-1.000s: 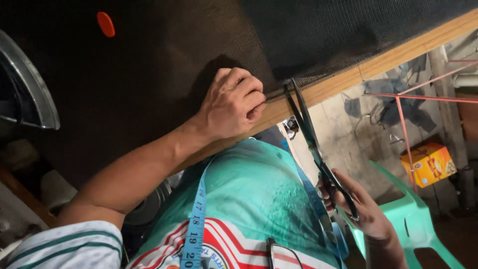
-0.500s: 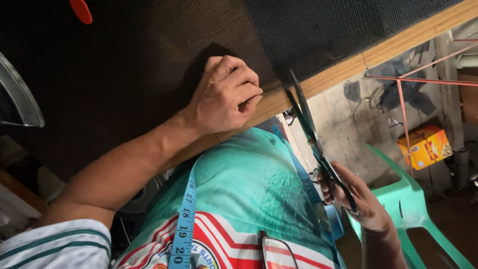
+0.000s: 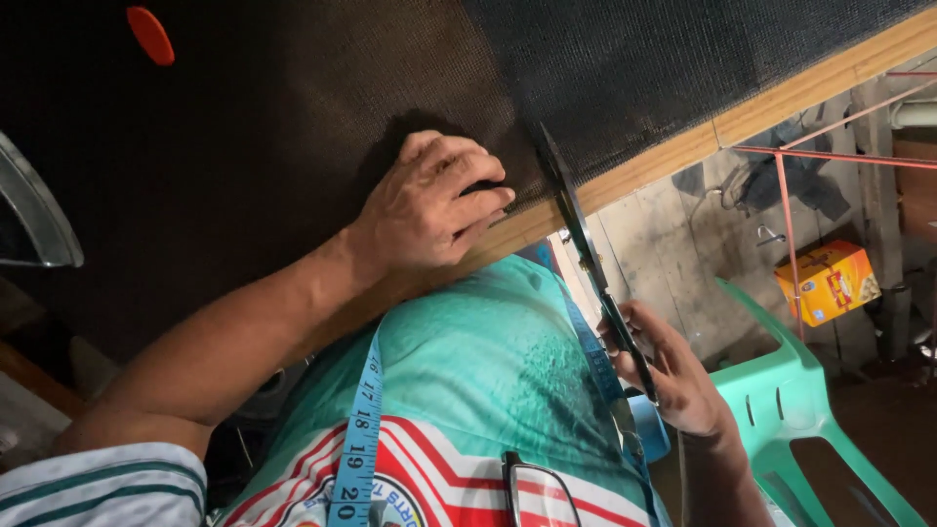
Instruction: Measuring, positioning, and cutting a large piece of black mesh fabric on a wooden table using tailor scissors.
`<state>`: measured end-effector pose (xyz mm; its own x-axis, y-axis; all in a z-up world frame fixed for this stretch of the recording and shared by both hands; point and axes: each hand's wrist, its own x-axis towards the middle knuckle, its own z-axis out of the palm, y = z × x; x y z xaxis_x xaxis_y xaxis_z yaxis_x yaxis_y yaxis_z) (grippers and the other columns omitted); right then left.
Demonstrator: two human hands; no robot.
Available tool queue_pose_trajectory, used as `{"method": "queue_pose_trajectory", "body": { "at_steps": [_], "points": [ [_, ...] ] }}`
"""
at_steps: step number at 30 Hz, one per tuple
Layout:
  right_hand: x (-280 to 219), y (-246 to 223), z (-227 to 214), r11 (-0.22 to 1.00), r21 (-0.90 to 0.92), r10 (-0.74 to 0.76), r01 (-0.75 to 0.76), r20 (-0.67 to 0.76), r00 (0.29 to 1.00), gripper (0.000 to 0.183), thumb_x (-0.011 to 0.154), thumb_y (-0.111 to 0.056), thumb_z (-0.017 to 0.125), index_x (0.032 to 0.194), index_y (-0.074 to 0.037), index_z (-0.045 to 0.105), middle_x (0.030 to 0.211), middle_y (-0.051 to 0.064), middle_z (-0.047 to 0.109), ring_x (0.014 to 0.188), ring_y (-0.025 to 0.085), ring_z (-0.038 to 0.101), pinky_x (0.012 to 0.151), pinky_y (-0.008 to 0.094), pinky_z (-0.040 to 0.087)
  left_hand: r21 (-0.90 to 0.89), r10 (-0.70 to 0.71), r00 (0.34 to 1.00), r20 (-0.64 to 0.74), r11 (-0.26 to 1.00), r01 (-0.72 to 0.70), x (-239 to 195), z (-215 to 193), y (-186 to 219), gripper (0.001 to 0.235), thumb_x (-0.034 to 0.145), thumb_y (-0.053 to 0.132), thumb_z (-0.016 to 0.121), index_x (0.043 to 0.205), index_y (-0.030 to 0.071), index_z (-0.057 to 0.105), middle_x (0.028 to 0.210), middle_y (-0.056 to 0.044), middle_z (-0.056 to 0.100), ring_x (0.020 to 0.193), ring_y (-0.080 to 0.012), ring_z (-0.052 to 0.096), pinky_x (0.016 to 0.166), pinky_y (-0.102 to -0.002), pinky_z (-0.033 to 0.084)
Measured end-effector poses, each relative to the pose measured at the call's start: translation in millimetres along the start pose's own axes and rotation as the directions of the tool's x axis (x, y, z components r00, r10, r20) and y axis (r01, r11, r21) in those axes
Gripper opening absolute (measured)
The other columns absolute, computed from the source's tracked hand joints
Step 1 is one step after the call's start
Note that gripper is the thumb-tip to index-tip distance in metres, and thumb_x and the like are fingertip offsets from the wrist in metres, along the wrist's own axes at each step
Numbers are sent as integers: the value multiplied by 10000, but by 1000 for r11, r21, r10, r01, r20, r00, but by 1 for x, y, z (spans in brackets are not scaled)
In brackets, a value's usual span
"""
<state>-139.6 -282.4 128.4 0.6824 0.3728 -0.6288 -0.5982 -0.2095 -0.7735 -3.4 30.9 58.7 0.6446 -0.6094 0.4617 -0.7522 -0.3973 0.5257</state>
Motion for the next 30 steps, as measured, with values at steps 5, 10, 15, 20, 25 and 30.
{"method": "queue_pose_trajectory", "body": {
  "at_steps": [5, 10, 15, 20, 25, 30],
  "points": [
    [-3, 5, 3, 992, 85, 100, -95, -57, 993, 381, 853, -437, 653, 950, -71, 612, 762, -11, 487, 620, 83, 420, 536, 242, 338, -30, -18, 1000, 25, 999, 19, 4, -2, 1, 105, 922, 79, 703, 1017, 80, 748, 1107, -57, 637, 1057, -260, 578, 887, -423, 399],
    [-8, 1, 1, 985, 144, 103, -92, -78, 992, 279, 880, -321, 707, 915, -54, 634, 663, -27, 503, 515, 55, 419, 430, 198, 380, -19, -15, 1000, 20, 1000, 15, 5, -2, 0, 116, 951, 108, 617, 1001, 116, 721, 1110, -27, 640, 1045, -252, 557, 843, -430, 403],
    [5, -13, 1, 985, 43, 169, -166, -88, 982, 423, 826, -465, 686, 925, -62, 607, 787, 0, 496, 681, 98, 437, 602, 266, 335, -28, -21, 1000, 8, 999, 21, 5, -5, 2, 145, 966, 81, 598, 994, 85, 741, 1115, -53, 645, 1052, -272, 561, 848, -442, 437],
    [20, -16, 3, 987, 57, 150, -147, -40, 988, 415, 850, -443, 646, 1000, -58, 613, 809, -3, 507, 651, 87, 461, 575, 251, 379, -22, -27, 1000, -1, 999, 27, 4, -5, 0, 140, 998, 110, 605, 1009, 94, 744, 1111, -38, 648, 1055, -265, 581, 890, -418, 432],
    [17, -6, 4, 964, 158, 236, -216, -120, 964, 272, 828, -287, 768, 891, -47, 653, 675, -1, 552, 508, 79, 498, 431, 221, 408, -15, -18, 999, -38, 1000, 17, 7, -6, 0, 171, 995, 81, 545, 973, 86, 714, 1082, -37, 651, 1024, -256, 599, 887, -398, 438],
    [30, -34, 4, 979, 118, 178, -168, -74, 981, 306, 859, -353, 710, 909, -69, 610, 656, -30, 493, 556, 73, 444, 499, 230, 358, -28, -21, 999, -44, 999, 20, 7, -6, -2, 150, 977, 50, 577, 964, 64, 726, 1065, -57, 671, 1006, -269, 606, 872, -410, 442]
  ]
}}
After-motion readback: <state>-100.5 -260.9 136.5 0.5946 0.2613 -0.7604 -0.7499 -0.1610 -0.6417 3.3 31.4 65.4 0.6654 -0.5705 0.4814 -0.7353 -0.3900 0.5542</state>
